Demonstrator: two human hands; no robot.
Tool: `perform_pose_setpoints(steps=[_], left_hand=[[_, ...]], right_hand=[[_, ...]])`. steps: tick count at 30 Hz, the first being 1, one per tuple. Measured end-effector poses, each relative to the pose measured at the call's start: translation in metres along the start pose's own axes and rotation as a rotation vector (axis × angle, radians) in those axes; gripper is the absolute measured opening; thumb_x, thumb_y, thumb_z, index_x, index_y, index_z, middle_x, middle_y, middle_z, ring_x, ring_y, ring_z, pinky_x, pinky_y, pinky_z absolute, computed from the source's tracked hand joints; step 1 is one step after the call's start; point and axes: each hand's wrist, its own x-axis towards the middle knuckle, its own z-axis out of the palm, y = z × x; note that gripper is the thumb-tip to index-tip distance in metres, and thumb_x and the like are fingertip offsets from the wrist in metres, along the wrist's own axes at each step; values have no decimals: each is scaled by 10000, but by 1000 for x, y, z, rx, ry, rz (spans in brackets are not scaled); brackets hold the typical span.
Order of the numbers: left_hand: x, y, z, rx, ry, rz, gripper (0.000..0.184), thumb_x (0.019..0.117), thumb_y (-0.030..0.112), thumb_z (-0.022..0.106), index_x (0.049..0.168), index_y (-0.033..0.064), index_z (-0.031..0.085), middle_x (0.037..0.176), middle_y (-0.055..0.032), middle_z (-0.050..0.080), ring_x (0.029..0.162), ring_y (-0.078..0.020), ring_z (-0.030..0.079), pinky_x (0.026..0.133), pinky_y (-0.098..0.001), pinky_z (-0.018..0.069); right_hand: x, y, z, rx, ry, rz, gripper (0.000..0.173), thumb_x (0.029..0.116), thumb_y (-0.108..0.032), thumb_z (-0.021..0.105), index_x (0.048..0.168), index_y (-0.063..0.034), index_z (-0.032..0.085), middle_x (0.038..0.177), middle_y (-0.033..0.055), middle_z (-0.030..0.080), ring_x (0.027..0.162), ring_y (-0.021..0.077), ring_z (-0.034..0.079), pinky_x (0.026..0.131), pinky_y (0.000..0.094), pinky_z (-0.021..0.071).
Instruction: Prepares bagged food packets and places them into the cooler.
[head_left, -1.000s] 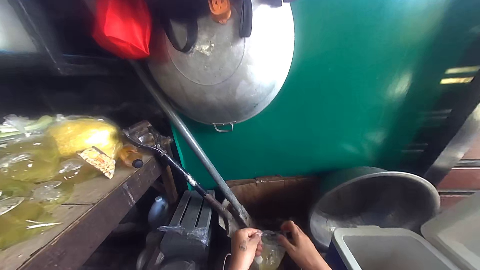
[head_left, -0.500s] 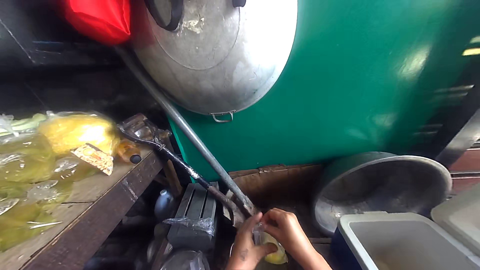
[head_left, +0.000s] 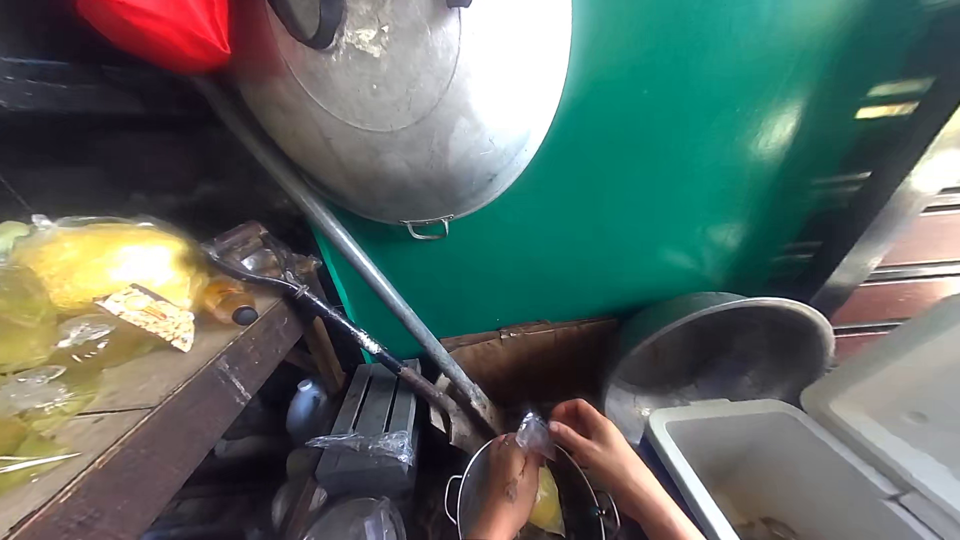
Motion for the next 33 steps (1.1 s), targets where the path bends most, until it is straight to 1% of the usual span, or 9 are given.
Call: perform_pose_setpoints(steps=[5, 9, 13, 16, 19, 24, 26, 31, 33], left_hand=[[-8, 24, -7, 166, -6, -93, 429, 1080, 309, 428, 1322, 41, 661, 1441, -137, 581, 1490, -339, 359, 1207, -694, 79], [-17, 15, 1, 131, 210, -93, 409, 1025, 297, 492, 1275, 42, 692, 1473, -153, 551, 1505, -398, 302, 1182, -716, 58], [-25, 13, -9, -422, 269, -323, 459, 1038, 235, 449, 1372, -62, 553, 1338, -218, 591, 1303, -308, 518, 1147, -494, 360], [-27, 30, -16, -895, 367, -602, 382, 1131, 240, 345, 1043, -17, 614, 983, -110, 665, 982, -182, 622, 919, -353, 494], [-25, 35, -12, -987, 482, -747, 422, 1138, 271, 324, 1025, -5, 622, 958, -95, 657, 961, -197, 599, 909, -397, 469], [-32, 9, 14, -459, 475, -341, 465, 1097, 239, 362, 1441, -34, 513, 1325, -140, 668, 1293, -253, 580, 1130, -506, 399], [-35, 3, 12, -155, 467, -101, 499, 1044, 319, 403, 1387, 29, 620, 1442, -142, 594, 1393, -326, 491, 1131, -673, 241], [-38, 4, -16, -88, 235, 222, 405, 1054, 197, 425, 1230, -28, 713, 1331, -176, 667, 1323, -287, 580, 1180, -477, 381], [-45, 11, -19, -37, 244, 180, 373, 1031, 180, 463, 1156, -33, 742, 1259, -180, 701, 1265, -331, 608, 1133, -542, 387]], right_hand=[[-33, -11, 36, 488, -118, 577, 430, 1128, -392, 330, 1407, -91, 458, 1043, 95, 740, 888, 173, 706, 762, 342, 546], [-19, -30, 59, 1208, 56, 797, 440, 1084, -421, 341, 1297, -67, 493, 1023, 141, 675, 837, 222, 670, 720, 401, 554], [-5, -39, 70, 1284, 181, 949, 359, 1057, -417, 390, 1083, -82, 516, 838, 107, 600, 643, 183, 578, 529, 337, 475], [-3, -32, 79, 1252, 210, 936, 332, 1075, -381, 359, 939, -114, 502, 682, 42, 542, 498, 132, 515, 414, 270, 430], [-10, -26, 92, 975, 257, 728, 98, 1092, -164, 384, 1083, -116, 469, 694, 40, 541, 499, 115, 489, 435, 262, 420], [-28, -37, 72, 24, -45, 327, 585, 989, -58, 574, 1491, -41, 273, 1147, 174, 639, 1004, 250, 667, 871, 431, 547], [-28, -55, 59, -384, -191, 217, 556, 1025, -126, 531, 1518, -50, 284, 1137, 207, 672, 1053, 325, 687, 939, 505, 531], [-38, -87, 50, -934, -382, 12, 591, 1018, -11, 478, 1565, -84, 265, 1187, 267, 656, 1165, 455, 639, 984, 607, 490], [-44, -84, 49, -972, -401, -71, 623, 1013, 36, 448, 1591, -104, 261, 1227, 279, 640, 1213, 460, 609, 1028, 587, 467]])
